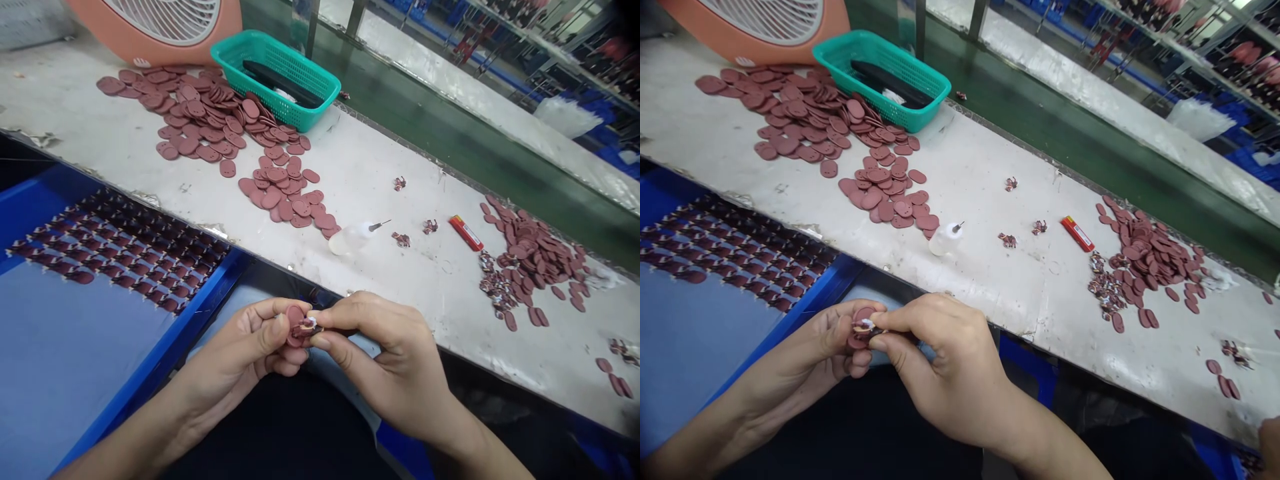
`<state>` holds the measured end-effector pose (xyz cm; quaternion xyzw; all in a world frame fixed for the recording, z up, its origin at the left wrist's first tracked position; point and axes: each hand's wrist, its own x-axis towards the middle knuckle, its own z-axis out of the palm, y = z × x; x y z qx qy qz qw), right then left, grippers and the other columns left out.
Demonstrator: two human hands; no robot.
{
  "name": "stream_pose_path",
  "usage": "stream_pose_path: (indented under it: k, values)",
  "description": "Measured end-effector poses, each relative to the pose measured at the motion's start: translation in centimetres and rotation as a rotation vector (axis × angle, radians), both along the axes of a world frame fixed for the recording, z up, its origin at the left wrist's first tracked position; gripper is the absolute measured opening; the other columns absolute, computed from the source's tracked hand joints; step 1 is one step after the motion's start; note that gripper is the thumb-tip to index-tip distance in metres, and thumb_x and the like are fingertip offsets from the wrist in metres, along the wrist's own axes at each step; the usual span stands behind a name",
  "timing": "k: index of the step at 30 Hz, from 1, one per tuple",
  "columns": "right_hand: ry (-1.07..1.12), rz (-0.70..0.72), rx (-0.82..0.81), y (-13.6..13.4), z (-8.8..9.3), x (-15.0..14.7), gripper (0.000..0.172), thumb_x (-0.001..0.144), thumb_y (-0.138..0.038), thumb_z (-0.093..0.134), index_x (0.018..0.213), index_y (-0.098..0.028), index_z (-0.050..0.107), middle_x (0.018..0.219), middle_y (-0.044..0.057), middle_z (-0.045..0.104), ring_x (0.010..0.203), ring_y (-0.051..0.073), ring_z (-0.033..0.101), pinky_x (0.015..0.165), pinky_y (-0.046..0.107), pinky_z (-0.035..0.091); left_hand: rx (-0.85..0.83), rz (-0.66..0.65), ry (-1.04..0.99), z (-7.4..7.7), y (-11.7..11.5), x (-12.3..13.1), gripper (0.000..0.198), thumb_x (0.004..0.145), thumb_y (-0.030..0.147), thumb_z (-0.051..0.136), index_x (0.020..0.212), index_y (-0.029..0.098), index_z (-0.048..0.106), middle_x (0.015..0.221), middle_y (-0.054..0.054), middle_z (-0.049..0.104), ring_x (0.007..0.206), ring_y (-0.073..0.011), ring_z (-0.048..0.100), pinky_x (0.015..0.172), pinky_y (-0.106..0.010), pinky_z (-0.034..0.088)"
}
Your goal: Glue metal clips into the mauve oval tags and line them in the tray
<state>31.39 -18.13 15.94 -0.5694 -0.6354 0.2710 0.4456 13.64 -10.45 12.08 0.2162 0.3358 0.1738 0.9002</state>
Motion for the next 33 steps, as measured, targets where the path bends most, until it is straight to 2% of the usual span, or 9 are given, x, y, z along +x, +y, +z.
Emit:
stream_pose_path:
  k: [6,10,18,22,26,30,33]
  values:
    - [-0.047,0.028,0.023,0.1,0.3,-0.2,0.016,0.091,-0.013,0.071,0.104,-0.021,0.072,0.087,0.002,0.077,0.075,0.014,0.071,0.072,0.026,0.059,-0.017,0.016,-0.038,-0.4,-0.2,-0.2,0.034,0.066,0.038,0.094,0.09,0.018,0.081,0.065,0.0,0.069,0.055,-0.0083,0.061,0.054,-0.014,0.052]
    - [-0.038,0.061,0.055,0.1,0.7,-0.2,0.016,0.09,-0.01,0.071,0.103,-0.019,0.072,0.087,0.002,0.078,0.077,0.012,0.073,0.076,0.024,0.059,0.019,0.041,-0.025,-0.1,-0.4,-0.4,0.032,0.065,0.036,0.095,0.088,0.019,0.081,0.066,0.0,0.072,0.055,-0.0082,0.063,0.054,-0.013,0.051]
    - [0.007,0.106,0.055,-0.7,1.7,-0.9,0.034,0.088,-0.004,0.07,0.115,-0.025,0.071,0.093,0.002,0.08,0.075,0.015,0.075,0.069,0.025,0.064,0.054,0.029,-0.081,0.7,-0.9,-0.7,0.034,0.062,0.036,0.096,0.087,0.021,0.081,0.063,0.0,0.075,0.056,-0.0112,0.067,0.055,-0.015,0.052]
    - [0.006,0.107,0.038,-0.7,1.5,-0.9,0.037,0.088,-0.005,0.071,0.117,-0.029,0.071,0.094,0.002,0.08,0.075,0.017,0.075,0.068,0.028,0.065,0.037,0.03,-0.1,0.6,-0.8,-0.9,0.031,0.062,0.034,0.096,0.085,0.021,0.081,0.062,0.0,0.074,0.055,-0.0108,0.067,0.054,-0.015,0.052]
    - [-0.015,0.114,0.041,-0.3,1.0,-0.7,0.033,0.088,-0.003,0.069,0.113,-0.025,0.071,0.091,0.002,0.079,0.075,0.015,0.074,0.071,0.026,0.064,0.07,0.042,-0.081,0.2,-0.7,-0.8,0.033,0.063,0.037,0.096,0.088,0.021,0.081,0.062,0.0,0.075,0.057,-0.0108,0.068,0.057,-0.015,0.054]
    - [-0.032,0.121,0.017,0.1,0.6,-0.6,0.029,0.089,-0.006,0.07,0.112,-0.025,0.07,0.088,0.001,0.076,0.076,0.014,0.072,0.072,0.025,0.061,0.033,0.027,-0.077,-0.3,-0.4,-0.8,0.032,0.064,0.039,0.095,0.087,0.02,0.081,0.063,-0.001,0.075,0.055,-0.0095,0.067,0.056,-0.014,0.054]
    - [-0.053,0.124,0.021,0.0,0.6,-0.5,0.04,0.09,-0.019,0.074,0.127,-0.029,0.063,0.099,0.002,0.076,0.083,0.016,0.071,0.077,0.029,0.061,-0.004,0.019,-0.077,-0.6,-0.3,-0.9,0.031,0.066,0.04,0.094,0.085,0.019,0.081,0.067,-0.002,0.076,0.055,-0.009,0.066,0.055,-0.013,0.053]
